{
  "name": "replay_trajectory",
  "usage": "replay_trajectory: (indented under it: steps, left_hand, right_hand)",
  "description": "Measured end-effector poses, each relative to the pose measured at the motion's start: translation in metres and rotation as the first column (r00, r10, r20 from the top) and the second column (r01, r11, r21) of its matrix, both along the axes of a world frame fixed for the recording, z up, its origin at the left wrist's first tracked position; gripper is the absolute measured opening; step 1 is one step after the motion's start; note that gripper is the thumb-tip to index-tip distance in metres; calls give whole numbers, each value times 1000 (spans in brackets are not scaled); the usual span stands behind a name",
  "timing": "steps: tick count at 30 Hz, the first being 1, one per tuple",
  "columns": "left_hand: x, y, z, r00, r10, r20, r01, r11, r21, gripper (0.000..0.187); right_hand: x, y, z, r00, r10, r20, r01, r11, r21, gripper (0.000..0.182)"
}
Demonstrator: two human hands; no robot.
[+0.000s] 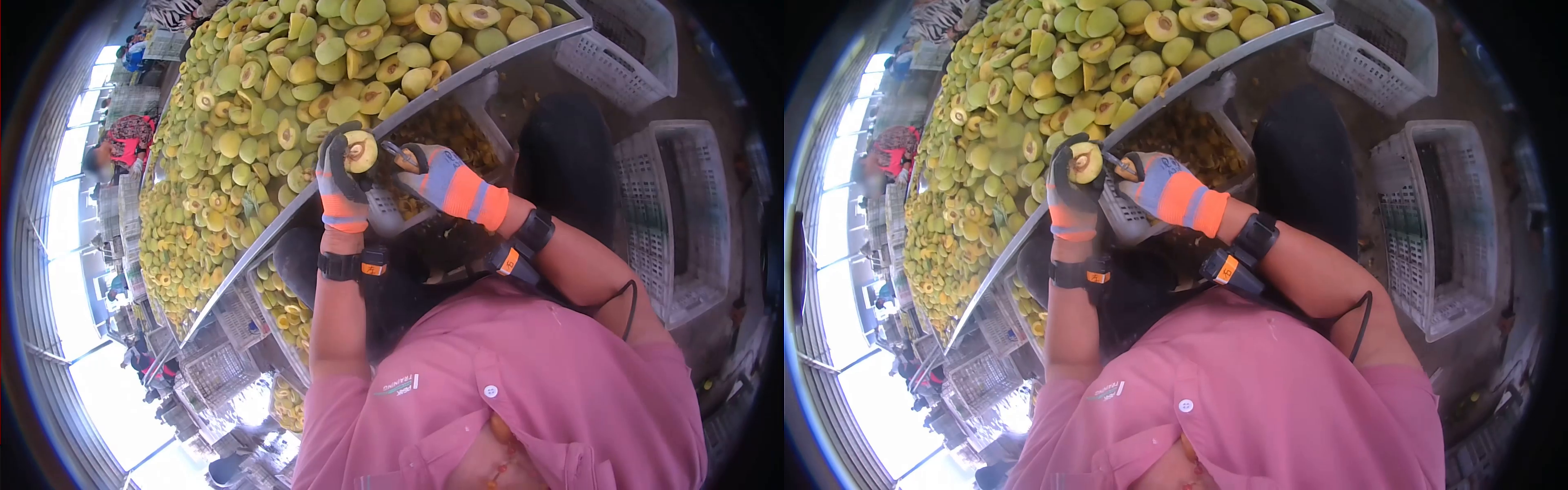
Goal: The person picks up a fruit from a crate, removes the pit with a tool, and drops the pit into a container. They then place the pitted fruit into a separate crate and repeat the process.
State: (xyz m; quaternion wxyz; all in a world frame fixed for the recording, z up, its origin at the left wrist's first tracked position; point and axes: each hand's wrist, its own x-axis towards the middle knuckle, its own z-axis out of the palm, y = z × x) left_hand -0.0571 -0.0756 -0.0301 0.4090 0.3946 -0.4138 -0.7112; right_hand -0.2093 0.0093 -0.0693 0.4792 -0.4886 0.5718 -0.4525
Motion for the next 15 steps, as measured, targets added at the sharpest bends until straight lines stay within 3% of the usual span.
replay_trajectory:
  steps: [1,3,6,11,15]
  left_hand:
    - [-3,9,-2,999,10,48,-5,995,-98,38]
    - [-2,11,-11,937,1,351,163,885,-437,45]
    - [1,11,-21,763,238,601,426,515,-744,53]
    - [-6,23,-31,848,238,474,274,569,-775,57]
    - [-6,19,-36,854,220,471,280,568,-774,57]
  right_hand:
    - [0,-2,1,1000,11,-11,-11,1000,23,27]
    - [1,-4,3,999,17,-27,-17,1000,19,27]
    - [1,-3,5,998,10,-66,-10,1000,-5,28]
    - [-3,-1,9,978,27,-207,-2,993,121,32]
    - [-3,-1,10,975,13,-221,6,996,84,33]
